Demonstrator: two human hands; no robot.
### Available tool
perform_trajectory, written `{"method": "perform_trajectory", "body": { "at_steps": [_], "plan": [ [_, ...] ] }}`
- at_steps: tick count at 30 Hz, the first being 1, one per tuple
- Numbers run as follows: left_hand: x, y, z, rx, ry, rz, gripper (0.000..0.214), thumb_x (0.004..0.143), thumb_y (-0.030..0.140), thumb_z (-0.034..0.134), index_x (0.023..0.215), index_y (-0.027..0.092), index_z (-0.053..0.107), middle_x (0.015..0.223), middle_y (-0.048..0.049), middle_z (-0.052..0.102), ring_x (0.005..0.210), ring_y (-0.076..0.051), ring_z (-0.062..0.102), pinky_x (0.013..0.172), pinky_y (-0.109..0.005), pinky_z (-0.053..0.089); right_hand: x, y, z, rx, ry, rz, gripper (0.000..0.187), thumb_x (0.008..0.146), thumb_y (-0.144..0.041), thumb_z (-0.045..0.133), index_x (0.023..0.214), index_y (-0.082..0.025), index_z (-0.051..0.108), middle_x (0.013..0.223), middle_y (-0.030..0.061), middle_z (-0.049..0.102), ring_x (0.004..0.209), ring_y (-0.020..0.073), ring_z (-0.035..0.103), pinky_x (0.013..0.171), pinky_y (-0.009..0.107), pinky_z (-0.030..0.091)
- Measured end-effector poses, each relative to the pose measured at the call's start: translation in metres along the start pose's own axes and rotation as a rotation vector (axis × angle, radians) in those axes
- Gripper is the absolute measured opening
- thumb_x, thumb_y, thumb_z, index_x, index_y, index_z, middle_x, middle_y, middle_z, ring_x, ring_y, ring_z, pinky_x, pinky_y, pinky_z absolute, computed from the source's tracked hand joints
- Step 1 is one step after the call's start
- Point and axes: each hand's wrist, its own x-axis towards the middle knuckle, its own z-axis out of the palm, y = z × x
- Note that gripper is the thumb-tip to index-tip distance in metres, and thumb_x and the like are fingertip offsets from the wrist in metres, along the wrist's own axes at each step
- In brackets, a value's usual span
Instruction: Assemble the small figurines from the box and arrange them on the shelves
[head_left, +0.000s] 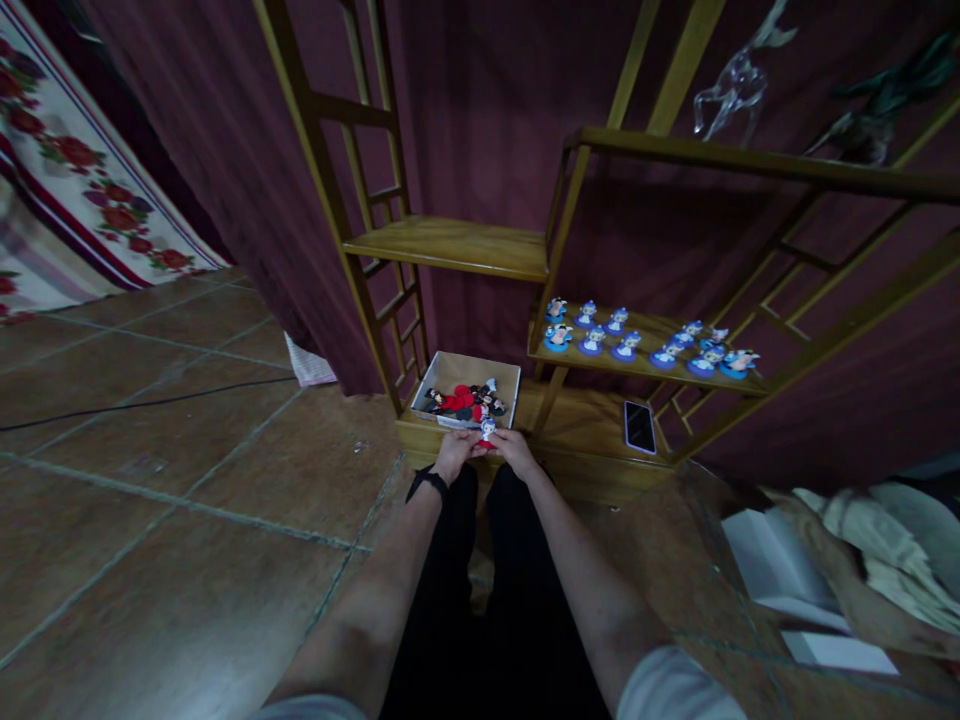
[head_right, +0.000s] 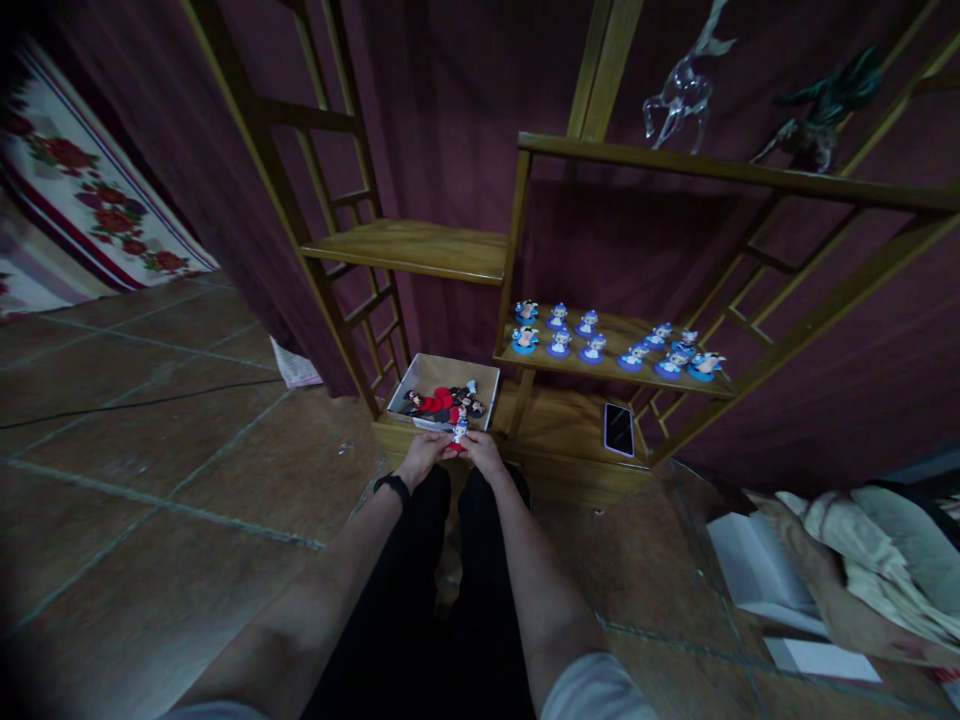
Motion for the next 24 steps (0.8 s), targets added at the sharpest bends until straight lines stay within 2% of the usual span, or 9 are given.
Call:
{"method": "perform_trajectory", "body": {
  "at_steps": [5,11,16,24],
  "plan": [
    [0.0013,-0.0005,-0.0009,-0.004,0.002,0.002,0.016,0.060,0.019,0.076,0.068,0.008,0.066,0.061,-0.0059,0.066,0.055,-0.012,0.062,0.057,-0.024,0.055,0.0013,0.0003,0.0003,0.030,-0.002,0.024,0.028,0.065,-0.034,0.068,0.085,-0.015,0.070,0.082,0.0058,0.071,0.075,0.0181,0.066,0.075,0.035,0.054],
    [-0.0010,0.0016,-0.0005,0.003,-0.013,-0.005,0.017,0.062,0.021,0.074,0.071,0.009,0.068,0.067,-0.0074,0.068,0.058,-0.012,0.063,0.058,-0.022,0.054,0.0059,0.0034,0.0004,0.059,0.065,0.049,0.022,0.064,-0.030,0.067,0.081,-0.015,0.069,0.080,0.0056,0.070,0.071,0.0166,0.066,0.074,0.034,0.054],
    [-0.0040,0.0035,0.0006,0.035,-0.061,-0.006,0.023,0.060,0.023,0.076,0.078,0.010,0.069,0.074,-0.0087,0.070,0.062,-0.011,0.064,0.060,-0.021,0.053,0.0046,0.0047,0.0001,0.063,0.035,0.023,0.025,0.066,-0.035,0.065,0.081,-0.015,0.069,0.080,0.0054,0.070,0.071,0.0157,0.066,0.075,0.035,0.054],
    [-0.0009,-0.0004,0.0006,0.049,-0.019,0.015,0.024,0.059,0.026,0.076,0.075,0.009,0.068,0.065,-0.0061,0.068,0.057,-0.012,0.062,0.060,-0.024,0.054,0.0042,0.0068,0.0009,-0.023,0.072,0.007,0.025,0.065,-0.036,0.066,0.077,-0.014,0.068,0.072,0.0033,0.068,0.063,0.0139,0.065,0.068,0.031,0.056]
  ]
}}
